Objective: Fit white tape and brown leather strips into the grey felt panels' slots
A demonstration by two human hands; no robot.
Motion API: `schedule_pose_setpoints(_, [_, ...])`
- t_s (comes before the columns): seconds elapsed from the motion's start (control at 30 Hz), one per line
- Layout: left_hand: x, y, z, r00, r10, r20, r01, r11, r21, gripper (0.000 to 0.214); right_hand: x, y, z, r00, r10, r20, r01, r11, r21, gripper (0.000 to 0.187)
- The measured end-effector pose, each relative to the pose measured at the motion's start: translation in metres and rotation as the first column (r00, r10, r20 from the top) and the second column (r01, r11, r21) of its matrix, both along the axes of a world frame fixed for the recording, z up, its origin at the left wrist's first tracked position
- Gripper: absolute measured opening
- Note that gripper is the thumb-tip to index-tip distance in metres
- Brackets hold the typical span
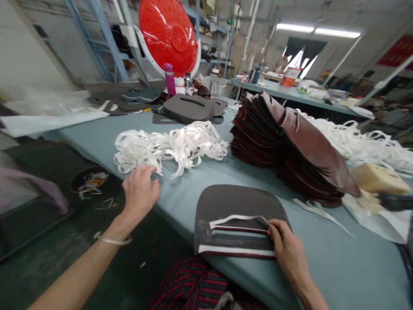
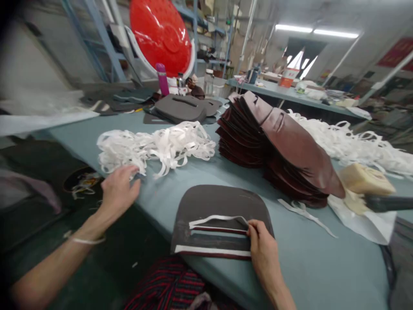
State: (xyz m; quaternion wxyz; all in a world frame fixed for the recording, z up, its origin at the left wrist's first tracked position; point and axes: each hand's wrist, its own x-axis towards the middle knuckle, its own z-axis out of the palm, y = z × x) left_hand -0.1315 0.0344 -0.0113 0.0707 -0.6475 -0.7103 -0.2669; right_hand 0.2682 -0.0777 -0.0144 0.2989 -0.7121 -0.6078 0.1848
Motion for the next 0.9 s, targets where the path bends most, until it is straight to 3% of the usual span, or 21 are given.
schedule_pose_setpoints(0.03, [0.017, -0.016, -0.001, 0.999, -0.048, 0.016, 0.048, 0.999, 0.013, 0.035, -0.004, -0.002, 0.000, 1.000, 0.002, -0.022, -0.002, 1.000, 0.011, 0.023])
schedule_pose_setpoints(0.07, [0.034, -0.030, -0.004, 0.984, -0.173, 0.037, 0.173, 0.985, 0.001, 0.035, -0.010, -0.003, 0.000, 0.999, 0.009, -0.040, -0.008, 1.000, 0.025, 0.024])
schedule_pose_setpoints(0.1, [0.049, -0.042, -0.007, 0.936, -0.347, 0.054, 0.349, 0.935, -0.056, 0.038, -0.017, -0.005, -0.001, 0.998, 0.017, -0.054, -0.015, 0.999, 0.037, 0.024])
schedule_pose_setpoints(0.17, [0.072, -0.053, -0.012, 0.844, -0.528, 0.096, 0.537, 0.830, -0.149, 0.041, -0.029, -0.009, -0.004, 0.997, 0.035, -0.073, -0.031, 0.998, 0.054, 0.023])
schedule_pose_setpoints(0.2, [0.079, -0.053, -0.014, 0.826, -0.552, 0.114, 0.564, 0.807, -0.174, 0.041, -0.034, -0.011, -0.005, 0.996, 0.051, -0.079, -0.047, 0.997, 0.059, 0.023])
schedule_pose_setpoints(0.27, [0.088, -0.045, -0.012, 0.853, -0.507, 0.122, 0.521, 0.837, -0.168, 0.039, -0.045, -0.015, -0.006, 0.992, 0.099, -0.081, -0.093, 0.993, 0.070, 0.022])
schedule_pose_setpoints(0.33, [0.097, -0.038, -0.002, 0.864, -0.491, 0.114, 0.502, 0.857, -0.115, 0.037, -0.056, -0.017, -0.004, 0.987, 0.144, -0.076, -0.138, 0.987, 0.081, 0.022])
schedule_pose_setpoints(0.37, [0.104, -0.037, 0.006, 0.840, -0.532, 0.109, 0.541, 0.836, -0.092, 0.037, -0.062, -0.017, -0.002, 0.984, 0.164, -0.072, -0.158, 0.984, 0.087, 0.022])
schedule_pose_setpoints(0.4, [0.114, -0.039, 0.014, 0.794, -0.599, 0.103, 0.607, 0.791, -0.078, 0.036, -0.068, -0.017, 0.000, 0.980, 0.186, -0.067, -0.179, 0.979, 0.096, 0.022])
schedule_pose_setpoints(0.5, [0.144, -0.052, 0.034, 0.560, -0.821, 0.110, 0.827, 0.547, -0.127, 0.031, -0.082, -0.012, 0.011, 0.964, 0.265, -0.038, -0.256, 0.954, 0.158, 0.023])
schedule_pose_setpoints(0.57, [0.154, -0.056, 0.041, 0.477, -0.867, 0.146, 0.872, 0.445, -0.202, 0.026, -0.078, -0.010, 0.018, 0.967, 0.253, -0.013, -0.247, 0.953, 0.176, 0.024])
schedule_pose_setpoints(0.63, [0.148, -0.054, 0.042, 0.487, -0.847, 0.213, 0.862, 0.429, -0.269, 0.028, -0.064, -0.011, 0.022, 0.985, 0.171, 0.013, -0.171, 0.974, 0.147, 0.025])
schedule_pose_setpoints(0.73, [0.120, -0.045, 0.040, 0.542, -0.774, 0.329, 0.834, 0.445, -0.326, 0.027, -0.035, -0.020, 0.022, 0.995, 0.074, 0.066, -0.079, 0.995, 0.063, 0.026])
schedule_pose_setpoints(0.9, [0.088, -0.049, 0.032, 0.633, -0.589, 0.503, 0.773, 0.514, -0.371, 0.028, -0.016, -0.044, 0.010, 0.993, 0.058, 0.102, -0.055, 0.998, -0.033, 0.028])
